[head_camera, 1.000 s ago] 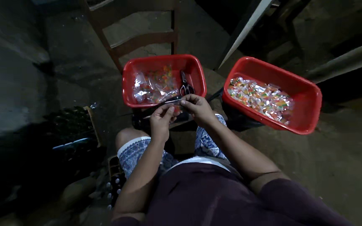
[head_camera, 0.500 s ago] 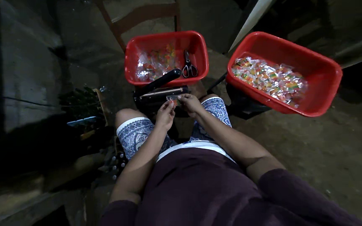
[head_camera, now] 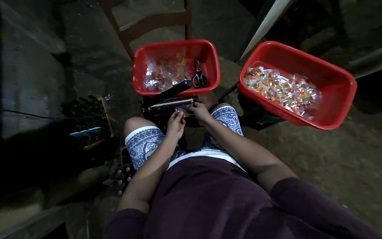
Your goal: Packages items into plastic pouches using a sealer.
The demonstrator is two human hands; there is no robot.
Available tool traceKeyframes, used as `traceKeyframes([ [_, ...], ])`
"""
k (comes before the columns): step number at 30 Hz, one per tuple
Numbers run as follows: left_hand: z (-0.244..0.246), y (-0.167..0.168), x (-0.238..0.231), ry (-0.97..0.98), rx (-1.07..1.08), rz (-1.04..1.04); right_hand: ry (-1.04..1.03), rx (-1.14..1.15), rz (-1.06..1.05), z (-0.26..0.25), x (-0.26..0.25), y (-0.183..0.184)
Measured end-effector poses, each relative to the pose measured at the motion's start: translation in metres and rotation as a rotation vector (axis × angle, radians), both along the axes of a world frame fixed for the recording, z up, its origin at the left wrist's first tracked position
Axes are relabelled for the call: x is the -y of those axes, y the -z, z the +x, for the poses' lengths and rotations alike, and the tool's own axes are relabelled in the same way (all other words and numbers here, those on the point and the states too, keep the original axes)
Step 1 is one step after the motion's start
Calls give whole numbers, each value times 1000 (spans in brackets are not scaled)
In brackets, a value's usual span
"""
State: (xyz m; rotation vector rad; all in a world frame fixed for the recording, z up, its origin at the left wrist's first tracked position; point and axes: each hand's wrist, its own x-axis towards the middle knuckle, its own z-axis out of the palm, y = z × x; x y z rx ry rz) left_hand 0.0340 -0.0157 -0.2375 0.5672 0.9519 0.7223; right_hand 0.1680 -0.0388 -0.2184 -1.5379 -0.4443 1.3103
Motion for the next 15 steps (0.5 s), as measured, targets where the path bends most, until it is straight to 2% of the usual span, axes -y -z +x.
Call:
traceKeyframes([
  [11, 8, 3, -10, -42, -34, -83, 21, -10, -83, 0, -14, 7],
  [15, 8, 4, -11, -42, -57, -77, -17, 67, -68, 1, -15, 11],
])
